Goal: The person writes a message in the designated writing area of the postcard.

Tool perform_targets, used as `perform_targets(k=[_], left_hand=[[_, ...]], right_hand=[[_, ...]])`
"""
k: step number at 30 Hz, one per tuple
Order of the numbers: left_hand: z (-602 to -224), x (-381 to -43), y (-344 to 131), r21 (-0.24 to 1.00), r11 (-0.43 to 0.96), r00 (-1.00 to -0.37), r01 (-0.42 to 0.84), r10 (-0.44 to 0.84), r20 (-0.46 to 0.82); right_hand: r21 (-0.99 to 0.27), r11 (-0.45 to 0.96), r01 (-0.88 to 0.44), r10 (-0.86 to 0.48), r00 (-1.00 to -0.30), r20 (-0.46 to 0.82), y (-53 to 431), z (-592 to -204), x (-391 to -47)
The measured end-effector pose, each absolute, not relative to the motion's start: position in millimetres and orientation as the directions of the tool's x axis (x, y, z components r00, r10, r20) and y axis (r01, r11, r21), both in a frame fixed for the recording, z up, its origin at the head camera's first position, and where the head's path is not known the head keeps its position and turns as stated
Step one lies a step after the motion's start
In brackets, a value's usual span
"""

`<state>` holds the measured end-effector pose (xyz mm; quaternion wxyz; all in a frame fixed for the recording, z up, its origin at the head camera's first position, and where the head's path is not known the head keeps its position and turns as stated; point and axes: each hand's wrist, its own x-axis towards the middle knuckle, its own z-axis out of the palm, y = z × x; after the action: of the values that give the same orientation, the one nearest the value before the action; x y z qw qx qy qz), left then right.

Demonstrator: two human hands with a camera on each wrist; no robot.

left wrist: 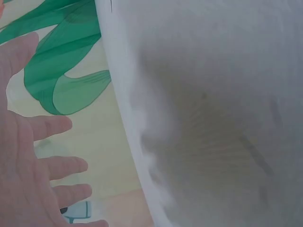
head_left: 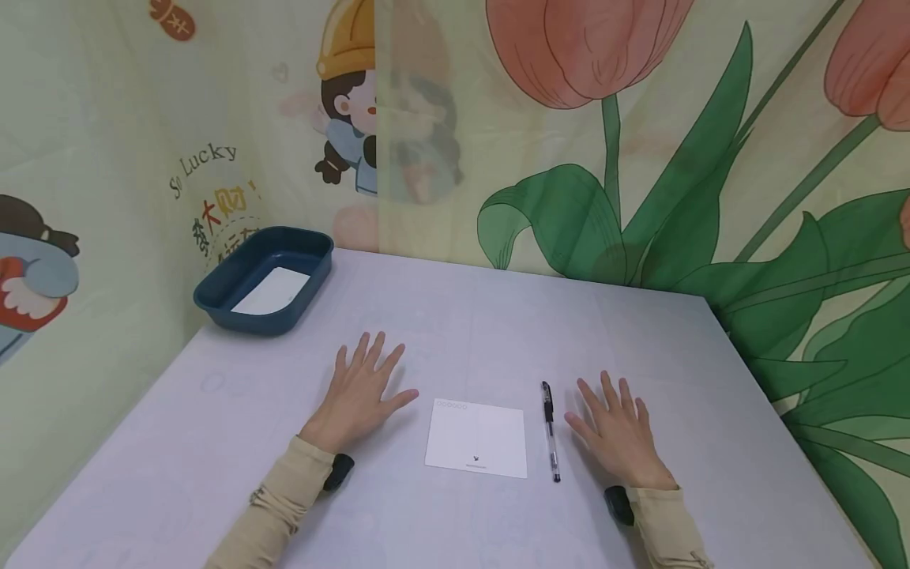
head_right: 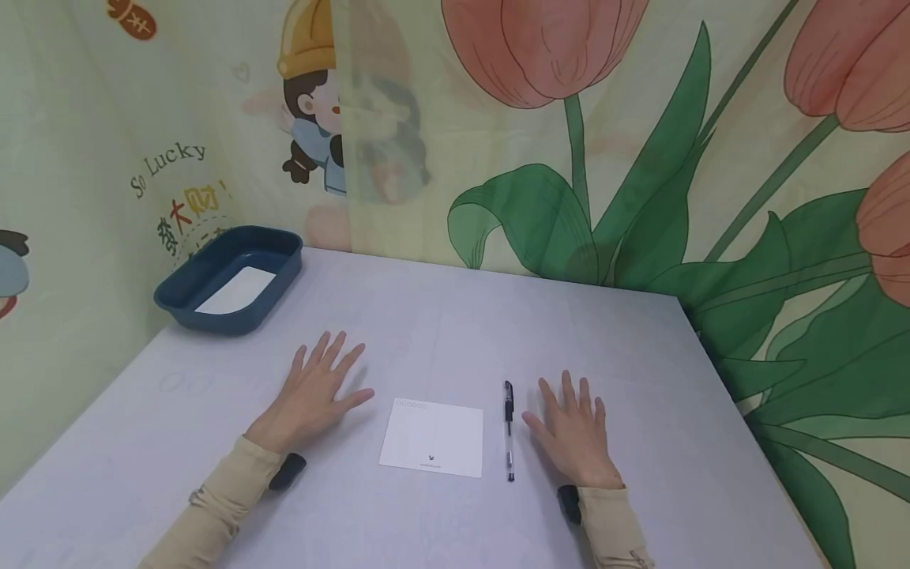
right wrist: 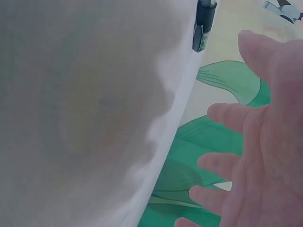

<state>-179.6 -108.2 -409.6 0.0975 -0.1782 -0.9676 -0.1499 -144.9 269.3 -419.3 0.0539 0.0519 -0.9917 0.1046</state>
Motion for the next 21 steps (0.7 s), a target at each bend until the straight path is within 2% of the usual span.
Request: perform_targets(k=[14, 21], left_hand=[[-410, -178, -102, 0.336, 0.869, -0.931, 0.364, 0.332, 0.149], [-409, -178, -97, 0.375, 0.846, -0.925, 0.378, 0.358, 0.124]], right_hand=[[-0.218, 0.963, -0.161, -0.141, -0.985, 0.103, 257, -416, -145], [-0.164, 0.969, -0.185, -0.162, -0.976, 0.148, 248, -418, -147]])
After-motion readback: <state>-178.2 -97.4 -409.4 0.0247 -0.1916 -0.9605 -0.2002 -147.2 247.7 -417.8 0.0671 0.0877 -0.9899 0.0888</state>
